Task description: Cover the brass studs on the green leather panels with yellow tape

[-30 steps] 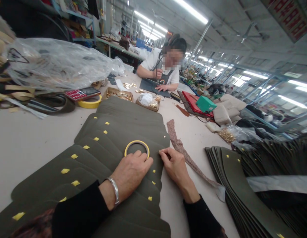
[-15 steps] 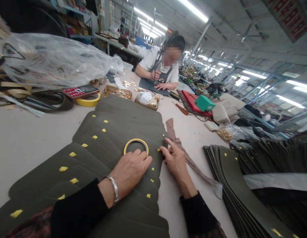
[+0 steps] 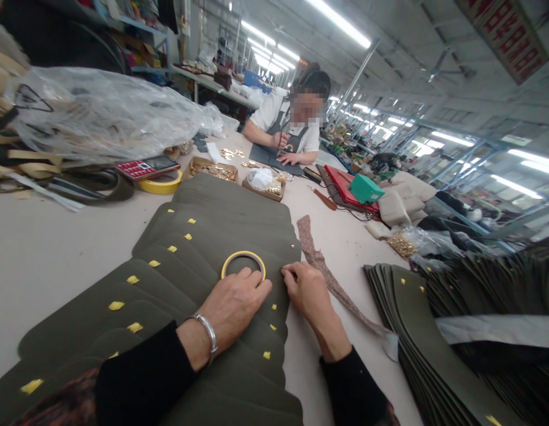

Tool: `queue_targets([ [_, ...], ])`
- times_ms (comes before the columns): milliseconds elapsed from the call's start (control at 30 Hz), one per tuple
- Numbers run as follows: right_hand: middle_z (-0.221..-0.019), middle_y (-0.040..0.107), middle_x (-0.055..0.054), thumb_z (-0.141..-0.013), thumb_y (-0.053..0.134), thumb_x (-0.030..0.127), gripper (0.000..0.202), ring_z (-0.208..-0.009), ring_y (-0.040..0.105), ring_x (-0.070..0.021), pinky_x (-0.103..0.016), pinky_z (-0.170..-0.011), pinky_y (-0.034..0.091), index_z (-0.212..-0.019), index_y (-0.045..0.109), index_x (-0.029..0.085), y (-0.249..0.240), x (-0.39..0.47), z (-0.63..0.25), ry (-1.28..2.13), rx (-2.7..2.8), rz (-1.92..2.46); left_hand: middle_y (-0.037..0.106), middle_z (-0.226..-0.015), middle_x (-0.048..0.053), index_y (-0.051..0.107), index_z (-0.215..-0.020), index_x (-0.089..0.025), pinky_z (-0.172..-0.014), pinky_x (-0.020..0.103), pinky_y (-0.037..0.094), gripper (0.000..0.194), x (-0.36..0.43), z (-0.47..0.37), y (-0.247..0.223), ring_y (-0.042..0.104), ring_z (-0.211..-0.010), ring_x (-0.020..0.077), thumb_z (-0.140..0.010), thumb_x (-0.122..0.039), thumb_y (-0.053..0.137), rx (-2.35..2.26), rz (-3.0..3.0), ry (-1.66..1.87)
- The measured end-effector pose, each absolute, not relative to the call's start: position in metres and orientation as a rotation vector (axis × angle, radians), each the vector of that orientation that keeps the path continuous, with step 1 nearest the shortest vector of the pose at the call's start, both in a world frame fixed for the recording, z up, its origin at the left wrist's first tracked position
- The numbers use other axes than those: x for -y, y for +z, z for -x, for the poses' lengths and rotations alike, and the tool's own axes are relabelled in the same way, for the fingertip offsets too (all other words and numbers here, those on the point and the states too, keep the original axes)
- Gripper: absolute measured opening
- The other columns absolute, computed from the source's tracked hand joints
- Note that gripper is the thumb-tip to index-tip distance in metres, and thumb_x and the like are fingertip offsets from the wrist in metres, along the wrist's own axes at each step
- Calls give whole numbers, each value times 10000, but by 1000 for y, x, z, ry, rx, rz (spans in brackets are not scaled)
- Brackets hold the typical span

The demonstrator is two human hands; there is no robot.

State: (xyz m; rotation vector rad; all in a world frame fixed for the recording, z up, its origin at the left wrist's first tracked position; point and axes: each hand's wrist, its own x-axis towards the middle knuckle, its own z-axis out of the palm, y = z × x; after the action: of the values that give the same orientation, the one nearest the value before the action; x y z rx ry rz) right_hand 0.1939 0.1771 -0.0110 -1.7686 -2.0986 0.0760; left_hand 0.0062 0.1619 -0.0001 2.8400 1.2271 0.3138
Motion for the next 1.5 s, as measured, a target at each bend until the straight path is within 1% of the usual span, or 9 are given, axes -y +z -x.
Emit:
queue_targets([
  [167, -730, 716, -52, -828, 578, 205, 159, -687, 647, -189, -269, -635, 423, -746, 713, 196, -2, -182, -189, 211, 1926, 1983, 598, -889, 65, 555, -876, -181, -683, 369, 513, 192, -163, -5, 4, 546, -829, 249, -870, -37, 428, -1230, -2844, 284],
  [400, -599, 671, 9, -799, 617, 223, 187, -579, 598, -144, -236, -528, 352, -629, 688, 193, 8, -160, -192, 679, 2047, 1797, 600, -865, 35, 564, -919, -201, -691, 329, 501, 151, -166, 7, 5, 561, -796, 212, -920, -120, 437, -1185, -2813, 543],
  [567, -681, 687, -3, -824, 595, 214, 128, -615, 608, -134, -223, -592, 412, -758, 697, 176, 10, -155, -200, 495, 1870, 1672, 611, -839, 18, 576, -1013, -207, -721, 252, 478, 197, -174, 16, -2, 577, -774, 149, -970, -183, 386, -1143, -2718, 830],
  [667, -747, 713, -15, -835, 574, 208, 147, -660, 630, -142, -225, -631, 429, -808, 716, 186, 6, -158, -204, 432, 1855, 1668, 621, -847, 23, 578, -1030, -206, -711, 264, 471, 196, -175, 18, -3, 576, -781, 158, -962, -171, 397, -1190, -2748, 735],
  [800, -684, 698, -25, -835, 565, 237, 180, -640, 624, -170, -255, -604, 406, -727, 701, 192, -3, -161, -197, 395, 1888, 1832, 629, -840, 32, 578, -987, -202, -687, 313, 461, 183, -173, 16, 2, 559, -803, 204, -911, -101, 445, -1294, -2799, 416],
  [1000, -711, 690, -23, -823, 524, 256, 169, -678, 633, -193, -280, -637, 411, -758, 669, 200, -11, -163, -190, 428, 1883, 1885, 630, -868, 44, 537, -951, -188, -769, 395, 464, 163, -171, 11, 13, 555, -789, 222, -925, -120, 391, -1251, -2858, 289],
  [1233, -656, 684, -11, -797, 550, 244, 167, -634, 623, -180, -270, -592, 386, -709, 685, 205, -3, -159, -195, 628, 1998, 1888, 611, -865, 30, 491, -971, -199, -623, 321, 474, 123, -167, 18, 19, 571, -748, 206, -925, -147, 390, -1206, -2855, 290],
  [1400, -639, 688, -12, -767, 608, 223, 138, -605, 600, -158, -248, -546, 365, -677, 707, 189, 10, -156, -198, 823, 2045, 1815, 623, -836, 33, 526, -960, -194, -674, 302, 502, 150, -170, 22, 13, 595, -770, 193, -941, -154, 382, -1145, -2811, 412],
  [1500, -639, 670, -3, -806, 591, 247, 149, -587, 581, -138, -233, -547, 396, -772, 721, 180, 12, -160, -208, 876, 1873, 1697, 650, -839, 30, 558, -1009, -199, -720, 277, 522, 197, -172, 22, 6, 627, -779, 168, -954, -164, 372, -1060, -2749, 596],
])
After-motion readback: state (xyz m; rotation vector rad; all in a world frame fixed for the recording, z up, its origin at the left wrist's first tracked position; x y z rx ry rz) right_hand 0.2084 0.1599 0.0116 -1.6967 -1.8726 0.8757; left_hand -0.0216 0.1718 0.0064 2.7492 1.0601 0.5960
